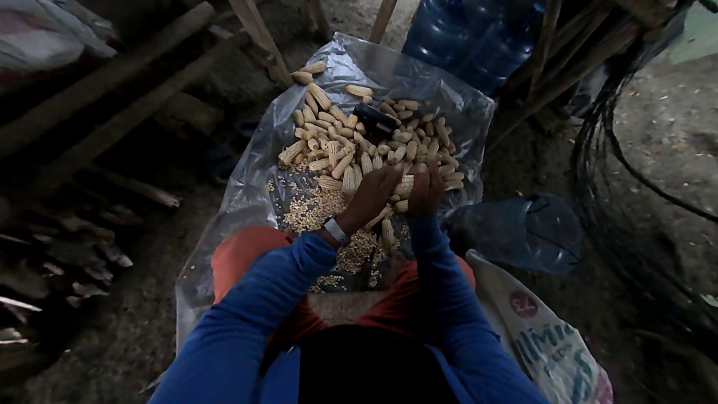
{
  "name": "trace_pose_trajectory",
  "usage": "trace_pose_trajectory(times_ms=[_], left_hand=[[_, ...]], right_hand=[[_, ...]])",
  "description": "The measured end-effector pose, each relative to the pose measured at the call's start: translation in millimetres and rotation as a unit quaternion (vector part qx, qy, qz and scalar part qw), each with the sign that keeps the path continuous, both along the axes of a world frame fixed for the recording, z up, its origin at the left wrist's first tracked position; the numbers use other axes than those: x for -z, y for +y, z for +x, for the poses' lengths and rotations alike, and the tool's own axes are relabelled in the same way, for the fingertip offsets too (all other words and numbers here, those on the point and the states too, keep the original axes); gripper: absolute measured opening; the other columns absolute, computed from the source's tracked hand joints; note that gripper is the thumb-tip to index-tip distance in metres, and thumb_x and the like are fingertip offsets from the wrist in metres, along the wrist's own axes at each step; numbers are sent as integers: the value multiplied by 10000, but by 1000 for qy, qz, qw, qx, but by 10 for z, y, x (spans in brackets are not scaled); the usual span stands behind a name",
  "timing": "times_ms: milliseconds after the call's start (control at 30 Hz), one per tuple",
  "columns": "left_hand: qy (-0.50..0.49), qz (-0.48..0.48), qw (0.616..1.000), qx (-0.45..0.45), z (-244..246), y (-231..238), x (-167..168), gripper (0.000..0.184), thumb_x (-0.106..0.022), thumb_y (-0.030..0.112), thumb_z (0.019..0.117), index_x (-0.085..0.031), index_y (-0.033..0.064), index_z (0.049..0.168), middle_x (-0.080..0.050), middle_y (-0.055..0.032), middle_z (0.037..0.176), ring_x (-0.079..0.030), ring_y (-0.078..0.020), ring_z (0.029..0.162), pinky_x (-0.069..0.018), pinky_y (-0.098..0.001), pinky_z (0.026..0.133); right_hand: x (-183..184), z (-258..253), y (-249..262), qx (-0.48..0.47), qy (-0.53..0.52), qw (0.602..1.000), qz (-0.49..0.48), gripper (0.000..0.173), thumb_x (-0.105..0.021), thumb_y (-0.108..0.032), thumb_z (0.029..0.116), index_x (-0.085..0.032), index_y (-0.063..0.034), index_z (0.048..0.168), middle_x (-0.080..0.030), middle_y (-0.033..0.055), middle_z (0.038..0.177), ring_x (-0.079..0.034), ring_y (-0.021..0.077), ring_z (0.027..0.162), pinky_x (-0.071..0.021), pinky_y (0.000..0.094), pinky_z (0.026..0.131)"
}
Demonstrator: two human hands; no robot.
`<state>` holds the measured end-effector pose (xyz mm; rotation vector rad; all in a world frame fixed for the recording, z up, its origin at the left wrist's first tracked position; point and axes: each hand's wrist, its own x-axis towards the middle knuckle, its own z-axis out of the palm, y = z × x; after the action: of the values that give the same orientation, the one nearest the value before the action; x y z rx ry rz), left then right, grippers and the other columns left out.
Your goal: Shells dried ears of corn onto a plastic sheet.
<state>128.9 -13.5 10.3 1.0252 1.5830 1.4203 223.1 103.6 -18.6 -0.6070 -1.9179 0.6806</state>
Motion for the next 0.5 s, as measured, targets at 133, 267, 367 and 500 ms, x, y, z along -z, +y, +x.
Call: trace_pose_trajectory(times_ms=[133, 267, 367, 500], left_hand=[[-11, 12, 999, -28, -57, 261, 222, 457, -326, 261, 1115, -625, -38, 943, -567, -102, 756, -554, -174, 652, -497, -372, 618], [-172, -57, 983, 12, -131, 190, 49, 463, -336, 370, 1120, -605, 43, 935, -524, -5, 651, -445, -62, 484, -387, -221, 446], [-111, -35, 993, 28, -89, -32, -188, 526, -302, 498, 1103, -604, 78, 1007, -529, -20, 678, -458, -71, 499, -407, -219, 463], [161, 23, 987, 12, -65, -10, 124, 484, -466, 447, 1075, -623, 6, 1200, -570, -124, 668, -554, -256, 533, -495, -436, 507]], right_hand=[[74, -2, -11, 3, -5, 997, 77, 421, -375, -205, 1063, -623, 26, 813, -595, 64, 672, -591, 54, 607, -517, 224, 594], [127, -13, 44, -23, 8, 988, 152, 436, -392, -221, 1068, -612, 19, 778, -598, 99, 666, -604, 109, 597, -522, 252, 576], [30, -20, -6, -14, 10, 1000, -4, 359, -412, -142, 1061, -667, 69, 922, -630, 47, 751, -605, 12, 683, -538, 205, 675], [-14, -52, 27, -36, 46, 969, -240, 307, -405, -216, 1052, -656, -96, 921, -614, -91, 758, -585, -21, 671, -545, 230, 634]])
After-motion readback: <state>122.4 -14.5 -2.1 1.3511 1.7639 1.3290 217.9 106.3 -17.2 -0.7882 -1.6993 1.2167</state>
